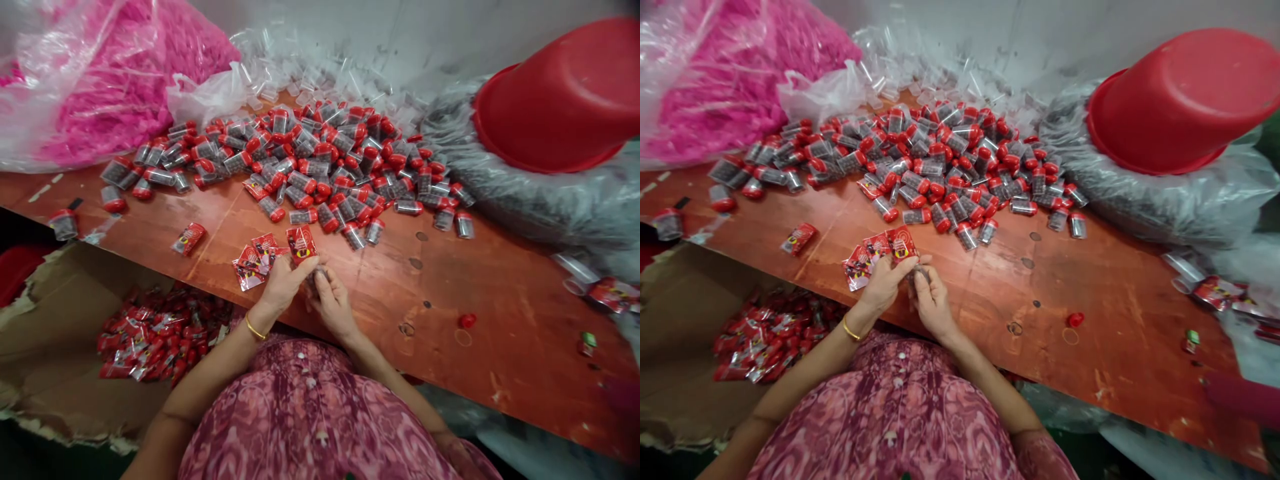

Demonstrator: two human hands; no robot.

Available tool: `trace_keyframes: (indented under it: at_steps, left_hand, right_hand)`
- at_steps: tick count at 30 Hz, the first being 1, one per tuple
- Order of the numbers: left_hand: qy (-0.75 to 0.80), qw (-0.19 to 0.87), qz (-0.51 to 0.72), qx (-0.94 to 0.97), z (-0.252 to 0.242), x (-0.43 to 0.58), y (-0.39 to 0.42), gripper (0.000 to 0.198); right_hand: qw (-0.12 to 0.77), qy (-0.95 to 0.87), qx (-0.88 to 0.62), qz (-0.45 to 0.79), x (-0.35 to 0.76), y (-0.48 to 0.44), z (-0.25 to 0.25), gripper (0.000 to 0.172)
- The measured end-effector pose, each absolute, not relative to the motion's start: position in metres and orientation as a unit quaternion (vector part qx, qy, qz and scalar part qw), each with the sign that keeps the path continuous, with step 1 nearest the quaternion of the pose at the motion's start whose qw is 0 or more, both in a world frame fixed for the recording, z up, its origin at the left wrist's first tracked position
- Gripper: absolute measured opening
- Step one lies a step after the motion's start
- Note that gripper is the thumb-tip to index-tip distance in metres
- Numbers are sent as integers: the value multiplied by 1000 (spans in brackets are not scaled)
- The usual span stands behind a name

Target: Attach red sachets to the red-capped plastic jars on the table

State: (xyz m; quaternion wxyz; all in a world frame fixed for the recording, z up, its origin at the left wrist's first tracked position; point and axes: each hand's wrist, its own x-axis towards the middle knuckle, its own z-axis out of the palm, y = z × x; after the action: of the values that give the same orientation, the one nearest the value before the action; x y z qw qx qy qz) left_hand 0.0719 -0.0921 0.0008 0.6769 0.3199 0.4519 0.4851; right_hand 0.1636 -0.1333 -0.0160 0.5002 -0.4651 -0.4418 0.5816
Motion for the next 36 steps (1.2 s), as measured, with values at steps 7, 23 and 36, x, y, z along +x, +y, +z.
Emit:
trace_keyframes:
  at_steps: [7,23,36]
  left_hand:
    - [459,671,527,245,3,74,-97,29]
    - [422,725,502,212,8,67,-96,34]
    - [427,738,467,233,3,59,-116,33]
  right_hand:
    - [502,-409,-454,612,162,-128,-12,36]
    - [510,-471,-461,552,176,-130,-28,38]
    - [405,-767,-478,138,191,-123,-31,40]
